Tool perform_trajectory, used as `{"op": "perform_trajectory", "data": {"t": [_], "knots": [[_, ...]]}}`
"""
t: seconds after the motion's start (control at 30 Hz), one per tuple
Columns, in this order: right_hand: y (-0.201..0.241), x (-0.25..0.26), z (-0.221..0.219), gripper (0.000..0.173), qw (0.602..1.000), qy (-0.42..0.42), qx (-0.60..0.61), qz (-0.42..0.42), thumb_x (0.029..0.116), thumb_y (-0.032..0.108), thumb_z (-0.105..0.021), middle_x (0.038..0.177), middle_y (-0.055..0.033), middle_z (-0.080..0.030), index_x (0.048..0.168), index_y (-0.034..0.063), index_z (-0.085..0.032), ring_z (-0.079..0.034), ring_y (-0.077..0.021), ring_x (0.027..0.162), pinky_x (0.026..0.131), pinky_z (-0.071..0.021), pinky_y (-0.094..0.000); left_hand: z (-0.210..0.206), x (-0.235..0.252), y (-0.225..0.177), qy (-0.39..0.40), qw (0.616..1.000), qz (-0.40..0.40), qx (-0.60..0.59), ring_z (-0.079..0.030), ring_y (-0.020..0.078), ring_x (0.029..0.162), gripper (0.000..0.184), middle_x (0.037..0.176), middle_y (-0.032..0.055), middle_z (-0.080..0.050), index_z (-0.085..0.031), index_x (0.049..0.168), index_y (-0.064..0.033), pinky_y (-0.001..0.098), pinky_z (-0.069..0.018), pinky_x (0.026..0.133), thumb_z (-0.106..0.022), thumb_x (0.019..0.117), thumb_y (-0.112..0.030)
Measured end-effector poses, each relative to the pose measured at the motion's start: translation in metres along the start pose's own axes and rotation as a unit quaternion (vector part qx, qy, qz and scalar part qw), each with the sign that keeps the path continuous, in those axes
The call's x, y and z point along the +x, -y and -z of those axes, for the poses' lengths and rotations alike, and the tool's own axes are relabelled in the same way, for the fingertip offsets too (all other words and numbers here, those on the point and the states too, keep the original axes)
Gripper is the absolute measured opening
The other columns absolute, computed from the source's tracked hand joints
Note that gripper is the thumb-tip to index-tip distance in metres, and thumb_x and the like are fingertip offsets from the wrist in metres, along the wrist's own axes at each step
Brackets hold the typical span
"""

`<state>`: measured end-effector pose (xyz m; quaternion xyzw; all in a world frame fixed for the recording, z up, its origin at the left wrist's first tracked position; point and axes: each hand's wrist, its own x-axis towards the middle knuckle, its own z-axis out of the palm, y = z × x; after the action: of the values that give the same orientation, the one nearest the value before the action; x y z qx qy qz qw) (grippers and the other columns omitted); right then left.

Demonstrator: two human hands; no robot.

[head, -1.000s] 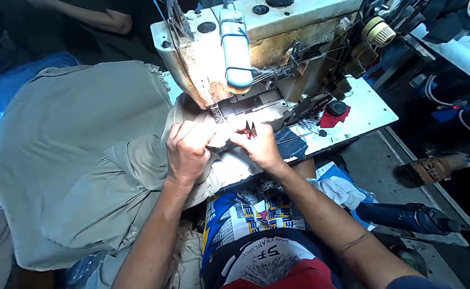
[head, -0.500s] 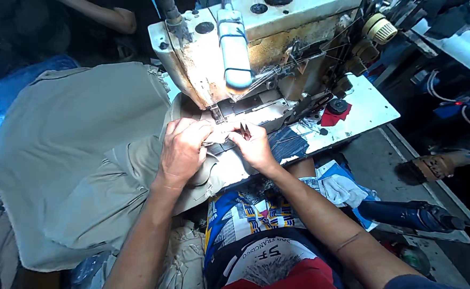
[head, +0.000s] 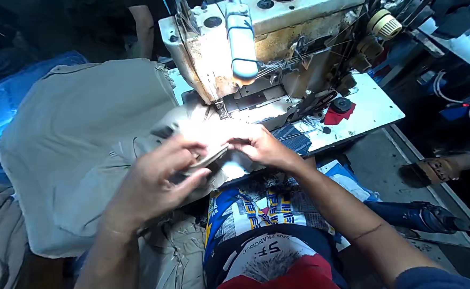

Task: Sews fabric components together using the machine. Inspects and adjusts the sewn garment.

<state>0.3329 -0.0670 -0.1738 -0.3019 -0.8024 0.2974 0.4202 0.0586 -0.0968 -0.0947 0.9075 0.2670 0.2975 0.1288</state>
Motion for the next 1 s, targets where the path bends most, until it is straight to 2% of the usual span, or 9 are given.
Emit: {"op": "perform_trajectory", "data": {"t": [0.13, 0.2, 0.27, 0.3, 0.37, 0.43, 0.53, 0.6, 1.0], "knots": [[0.007, -0.031, -0.005, 0.015, 0.999, 0.023, -0.008, 0.034, 0.0978, 0.002, -0.064, 0.104, -0.0042, -0.071, 0.106, 0.0057, -0.075, -0.068, -0.0111, 0.097, 0.087, -0.0596, -0.032, -0.052, -0.01, -0.005, -0.055, 0.997, 0.005, -0.057, -0.067, 0.0091, 0.084, 0.016, 0.091, 0.0022, -0.07, -0.069, 0.082, -0.0074, 0.0272, -0.0581, 0.072, -0.072, 0.0932, -0.019], [0.005, -0.048, -0.011, 0.017, 1.0, -0.002, -0.02, 0.012, 0.0997, 0.004, -0.061, 0.108, -0.0035, -0.073, 0.108, 0.0065, -0.076, -0.069, -0.0108, 0.1, 0.089, -0.0602, -0.0329, -0.082, -0.011, -0.004, -0.127, 0.992, 0.028, 0.003, -0.063, 0.0097, 0.072, 0.026, 0.079, 0.0028, -0.066, -0.069, 0.085, -0.0068, 0.0277, -0.0543, 0.063, -0.079, 0.0896, -0.031], [0.001, -0.058, -0.015, 0.017, 0.999, -0.034, -0.009, -0.002, 0.0993, 0.002, -0.061, 0.108, -0.004, -0.073, 0.109, 0.0054, -0.075, -0.069, -0.011, 0.099, 0.088, -0.061, -0.0324, -0.109, -0.011, 0.001, -0.167, 0.975, 0.036, 0.144, -0.064, 0.019, 0.08, 0.051, 0.09, 0.0078, -0.067, -0.072, 0.107, -0.0094, 0.0382, -0.0535, 0.073, -0.081, 0.083, -0.053], [0.0, -0.06, -0.017, 0.017, 0.999, -0.051, 0.005, -0.007, 0.0988, 0.002, -0.062, 0.107, -0.005, -0.072, 0.108, 0.0041, -0.075, -0.069, -0.0115, 0.099, 0.088, -0.0609, -0.0323, -0.12, -0.01, 0.007, -0.166, 0.964, 0.03, 0.206, -0.062, 0.0253, 0.094, 0.057, 0.106, 0.0115, -0.066, -0.071, 0.122, -0.0129, 0.0443, -0.0487, 0.086, -0.078, 0.0851, -0.055], [0.001, -0.064, -0.018, 0.014, 0.996, -0.082, 0.032, -0.025, 0.0986, 0.002, -0.064, 0.106, -0.0063, -0.073, 0.106, 0.0018, -0.075, -0.07, -0.0114, 0.096, 0.086, -0.0614, -0.0305, -0.132, -0.009, 0.027, -0.159, 0.945, 0.003, 0.287, -0.053, 0.0352, 0.123, 0.049, 0.135, 0.0148, -0.058, -0.064, 0.138, -0.0199, 0.0545, -0.0369, 0.108, -0.072, 0.0928, -0.036], [0.001, -0.066, -0.02, 0.012, 0.992, -0.101, 0.058, -0.044, 0.0986, 0.003, -0.065, 0.105, -0.007, -0.073, 0.105, 0.0005, -0.075, -0.07, -0.0114, 0.094, 0.085, -0.0615, -0.0292, -0.129, -0.008, 0.045, -0.153, 0.943, -0.026, 0.296, -0.046, 0.0399, 0.138, 0.036, 0.145, 0.0136, -0.057, -0.071, 0.129, -0.0186, 0.0621, -0.0264, 0.119, -0.068, 0.0933, -0.018], [-0.003, -0.07, -0.024, 0.011, 0.985, -0.123, 0.098, -0.064, 0.0983, 0.003, -0.065, 0.103, -0.0075, -0.073, 0.102, -0.0002, -0.075, -0.07, -0.0117, 0.091, 0.082, -0.061, -0.029, -0.108, -0.004, 0.05, -0.101, 0.952, -0.042, 0.285, -0.058, 0.0356, 0.129, 0.011, 0.133, 0.0082, -0.068, -0.074, 0.095, -0.0094, 0.0634, -0.0295, 0.118, -0.064, 0.0918, -0.01], [-0.003, -0.072, -0.025, 0.011, 0.981, -0.132, 0.117, -0.075, 0.0987, 0.004, -0.065, 0.103, -0.0073, -0.074, 0.101, 0.0, -0.075, -0.07, -0.0113, 0.09, 0.081, -0.0605, -0.028, -0.094, 0.0, 0.038, -0.05, 0.96, -0.033, 0.275, -0.064, 0.0321, 0.12, 0.011, 0.126, 0.0075, -0.071, -0.071, 0.084, -0.0072, 0.0622, -0.0327, 0.116, -0.062, 0.0911, -0.007], [-0.005, -0.058, -0.029, 0.008, 0.958, -0.198, 0.151, -0.141, 0.0942, 0.004, -0.071, 0.096, -0.0056, -0.073, 0.101, 0.0019, -0.076, -0.066, -0.0097, 0.076, 0.068, -0.0575, -0.0259, -0.072, 0.017, 0.039, -0.003, 0.956, -0.018, 0.293, -0.064, 0.0346, 0.118, 0.008, 0.12, 0.0129, -0.072, -0.068, 0.089, -0.0027, 0.0615, -0.0343, 0.115, -0.061, 0.0884, -0.005]]}}
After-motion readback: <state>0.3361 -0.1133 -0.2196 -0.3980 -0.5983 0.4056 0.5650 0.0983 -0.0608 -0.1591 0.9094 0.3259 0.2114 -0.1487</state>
